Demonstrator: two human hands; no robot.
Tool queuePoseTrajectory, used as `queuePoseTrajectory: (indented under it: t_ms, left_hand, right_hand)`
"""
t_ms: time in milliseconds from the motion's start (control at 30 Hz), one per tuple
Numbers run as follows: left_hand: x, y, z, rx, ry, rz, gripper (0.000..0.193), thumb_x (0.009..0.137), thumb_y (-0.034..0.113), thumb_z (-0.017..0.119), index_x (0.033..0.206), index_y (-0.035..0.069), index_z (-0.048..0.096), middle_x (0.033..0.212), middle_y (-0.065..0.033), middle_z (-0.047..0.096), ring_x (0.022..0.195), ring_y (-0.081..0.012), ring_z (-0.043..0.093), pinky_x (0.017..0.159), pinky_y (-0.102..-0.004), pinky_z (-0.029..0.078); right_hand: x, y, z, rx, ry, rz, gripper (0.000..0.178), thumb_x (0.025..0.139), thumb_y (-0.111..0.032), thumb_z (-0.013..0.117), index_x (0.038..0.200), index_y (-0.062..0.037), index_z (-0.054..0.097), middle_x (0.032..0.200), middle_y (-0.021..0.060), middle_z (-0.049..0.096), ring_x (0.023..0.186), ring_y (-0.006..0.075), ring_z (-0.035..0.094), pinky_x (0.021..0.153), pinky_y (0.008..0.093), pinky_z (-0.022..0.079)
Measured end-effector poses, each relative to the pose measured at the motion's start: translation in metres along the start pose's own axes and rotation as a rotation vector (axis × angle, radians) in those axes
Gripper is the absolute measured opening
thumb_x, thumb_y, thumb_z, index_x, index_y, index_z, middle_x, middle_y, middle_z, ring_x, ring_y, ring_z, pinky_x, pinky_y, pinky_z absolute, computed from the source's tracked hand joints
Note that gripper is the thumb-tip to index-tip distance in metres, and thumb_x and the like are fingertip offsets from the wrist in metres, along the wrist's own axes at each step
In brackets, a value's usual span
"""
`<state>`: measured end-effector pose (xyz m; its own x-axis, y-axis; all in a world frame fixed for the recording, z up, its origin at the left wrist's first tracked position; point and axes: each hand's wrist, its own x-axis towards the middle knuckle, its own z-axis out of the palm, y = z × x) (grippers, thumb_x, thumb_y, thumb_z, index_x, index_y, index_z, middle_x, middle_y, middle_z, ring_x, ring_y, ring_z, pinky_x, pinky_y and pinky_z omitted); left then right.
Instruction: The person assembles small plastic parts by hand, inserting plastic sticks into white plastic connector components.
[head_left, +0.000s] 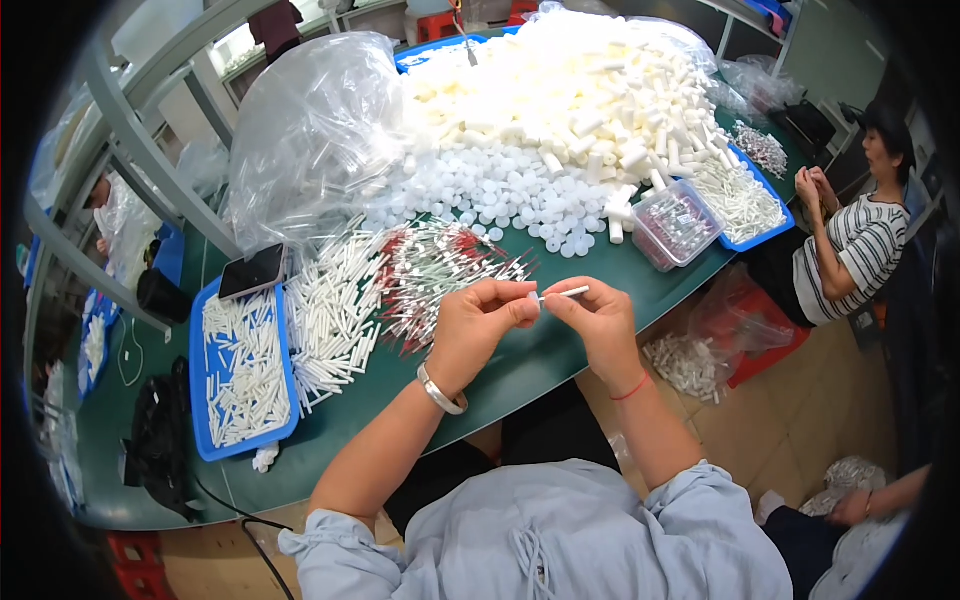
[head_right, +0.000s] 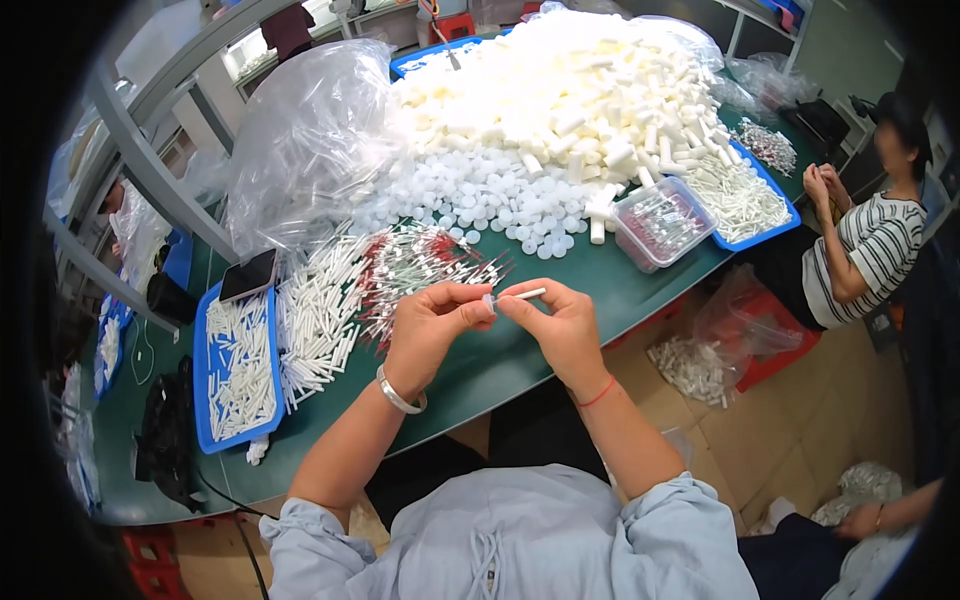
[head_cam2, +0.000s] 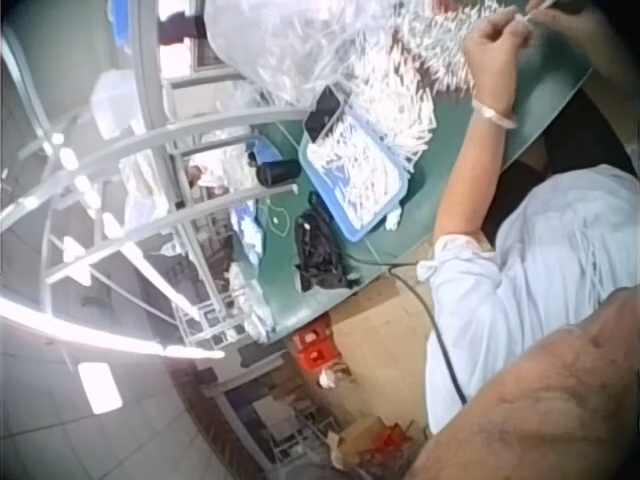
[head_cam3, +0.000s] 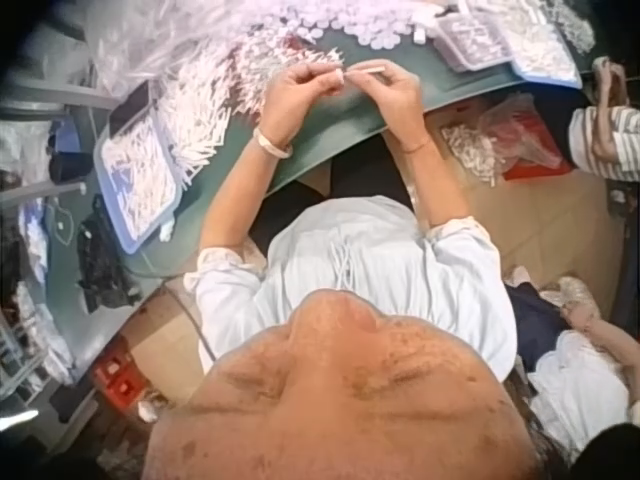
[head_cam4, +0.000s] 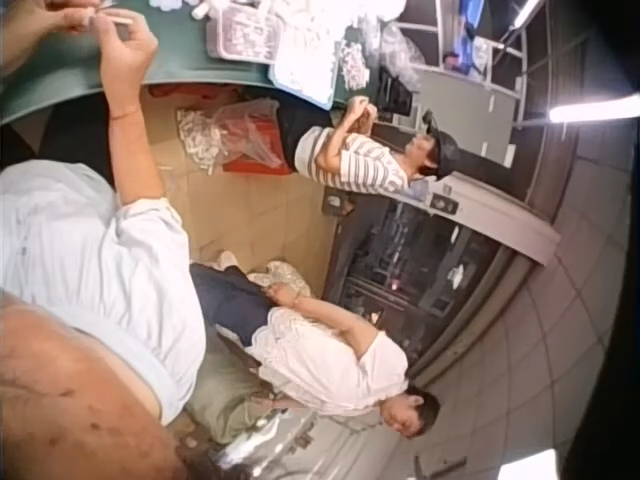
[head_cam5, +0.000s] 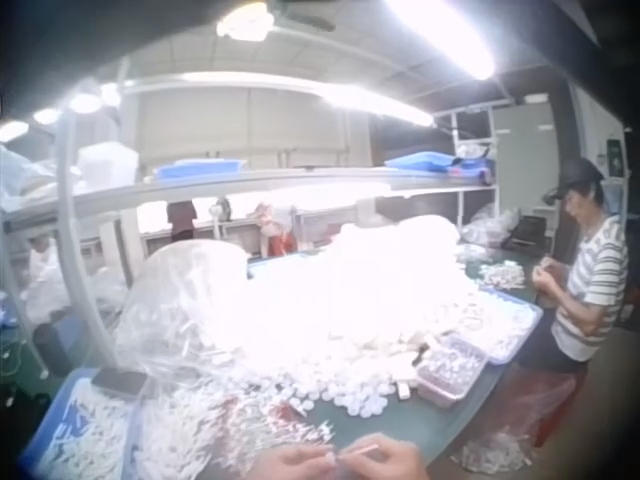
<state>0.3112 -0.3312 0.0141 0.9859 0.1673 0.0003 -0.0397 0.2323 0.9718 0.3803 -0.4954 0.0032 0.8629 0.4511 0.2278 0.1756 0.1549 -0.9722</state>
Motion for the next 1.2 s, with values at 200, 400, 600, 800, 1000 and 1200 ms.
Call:
queuePoseTrajectory:
  t_ms: [200,400,600,800,1000,1200]
  left_hand:
    - [0.025,-0.004,0.02,0.254,0.131,0.23,0.021,0.082,0.006,0.072,0.1,-0.003,0.068,0.089,-0.0098,0.07,0.077,-0.0122,0.067,0.068,-0.0237,0.053]
    - [0.133,0.009,0.02,0.682,0.109,0.433,0.032,0.087,0.026,0.068,0.106,0.001,0.067,0.09,-0.009,0.069,0.077,-0.0151,0.066,0.068,-0.0278,0.052]
    - [0.25,0.013,0.02,1.199,0.324,0.59,0.039,0.083,0.036,0.069,0.097,0.0,0.067,0.096,-0.0205,0.066,0.086,-0.0342,0.064,0.074,-0.0428,0.051]
    - [0.294,0.001,0.008,1.374,0.21,0.417,0.038,0.079,0.03,0.073,0.098,-0.003,0.069,0.08,-0.0174,0.069,0.075,-0.0304,0.068,0.071,-0.0366,0.054]
    - [0.262,0.016,-0.013,0.898,0.271,0.263,0.028,0.078,0.023,0.065,0.096,0.003,0.073,0.084,-0.0156,0.071,0.077,-0.0259,0.069,0.073,-0.0334,0.053]
    - [0.121,0.041,-0.003,0.628,0.173,0.175,0.025,0.089,0.02,0.059,0.099,-0.001,0.07,0.069,-0.0047,0.068,0.06,-0.0077,0.063,0.055,-0.0228,0.049]
  right_hand:
    - [0.02,0.016,-0.01,0.281,0.046,0.08,0.014,0.087,-0.01,0.069,0.095,0.0013,0.069,0.087,0.0028,0.068,0.08,0.0058,0.06,0.071,0.0202,0.047]
    - [0.061,0.038,-0.034,0.485,0.215,0.115,0.013,0.089,-0.01,0.066,0.097,0.0006,0.064,0.099,0.0101,0.068,0.084,0.0151,0.066,0.077,0.0268,0.053]
    - [0.065,0.05,-0.035,0.347,0.179,0.084,0.016,0.091,-0.013,0.063,0.099,0.0,0.058,0.098,0.0163,0.068,0.085,0.0224,0.068,0.077,0.0317,0.055]
    - [0.063,0.051,-0.037,0.331,0.242,0.113,0.015,0.093,-0.014,0.062,0.098,0.0,0.061,0.09,0.007,0.066,0.078,0.0148,0.066,0.073,0.0251,0.052]
    - [0.064,0.056,-0.037,0.261,0.253,0.028,0.02,0.097,-0.018,0.056,0.1,0.0007,0.061,0.093,0.0061,0.066,0.078,0.0136,0.065,0.073,0.0247,0.051]
    - [0.06,0.043,-0.031,0.218,0.209,-0.045,0.022,0.1,-0.018,0.051,0.104,0.0009,0.062,0.099,0.0086,0.066,0.084,0.0147,0.064,0.078,0.0261,0.05]
